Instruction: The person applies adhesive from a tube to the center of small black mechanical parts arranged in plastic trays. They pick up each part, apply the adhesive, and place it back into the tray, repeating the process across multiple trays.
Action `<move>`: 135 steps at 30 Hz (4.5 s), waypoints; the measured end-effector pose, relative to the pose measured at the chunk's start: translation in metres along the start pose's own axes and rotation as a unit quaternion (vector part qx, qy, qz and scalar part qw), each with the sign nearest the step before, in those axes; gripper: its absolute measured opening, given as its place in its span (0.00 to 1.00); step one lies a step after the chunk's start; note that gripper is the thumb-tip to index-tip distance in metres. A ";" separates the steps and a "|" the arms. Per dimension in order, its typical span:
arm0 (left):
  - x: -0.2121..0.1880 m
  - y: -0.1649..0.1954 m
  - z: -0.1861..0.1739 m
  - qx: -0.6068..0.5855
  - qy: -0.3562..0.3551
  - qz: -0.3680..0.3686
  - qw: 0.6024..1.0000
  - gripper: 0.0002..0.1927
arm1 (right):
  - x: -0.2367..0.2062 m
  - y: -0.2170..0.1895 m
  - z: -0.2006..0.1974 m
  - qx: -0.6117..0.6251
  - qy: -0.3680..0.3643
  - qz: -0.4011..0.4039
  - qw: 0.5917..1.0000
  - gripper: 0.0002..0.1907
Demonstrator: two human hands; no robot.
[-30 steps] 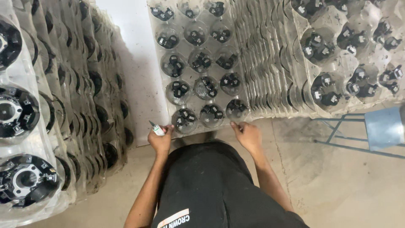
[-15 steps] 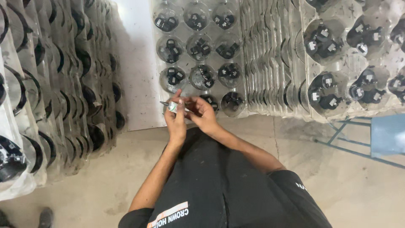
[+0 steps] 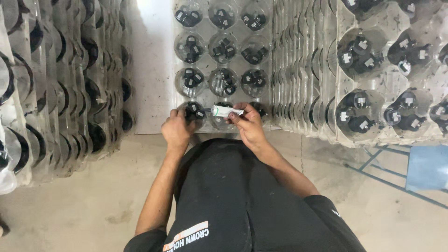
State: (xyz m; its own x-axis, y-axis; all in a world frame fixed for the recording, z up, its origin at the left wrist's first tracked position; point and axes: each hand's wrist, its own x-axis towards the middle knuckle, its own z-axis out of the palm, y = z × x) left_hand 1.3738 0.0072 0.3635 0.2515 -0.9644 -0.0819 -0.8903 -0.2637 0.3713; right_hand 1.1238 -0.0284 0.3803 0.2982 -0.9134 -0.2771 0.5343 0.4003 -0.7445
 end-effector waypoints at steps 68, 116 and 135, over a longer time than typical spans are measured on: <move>-0.044 0.080 -0.172 -0.747 -0.019 0.060 0.662 0.24 | -0.083 -0.138 0.124 -0.513 -0.077 -0.548 0.656 0.16; -0.062 0.089 -0.126 -0.867 -0.156 -0.014 0.472 0.29 | -0.086 -0.129 0.119 -0.523 -0.036 -0.536 0.662 0.18; -0.009 -0.006 -0.019 -0.306 -0.011 -0.171 0.937 0.23 | -0.074 -0.124 0.092 -0.461 0.066 -0.490 0.737 0.13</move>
State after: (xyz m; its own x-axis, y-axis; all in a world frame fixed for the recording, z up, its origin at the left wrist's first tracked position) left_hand 1.3839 0.0175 0.3791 0.4689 -0.8273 -0.3094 -0.3733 -0.5030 0.7795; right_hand 1.1078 -0.0038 0.5488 0.0139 -0.7547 0.6559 -0.3403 -0.6204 -0.7067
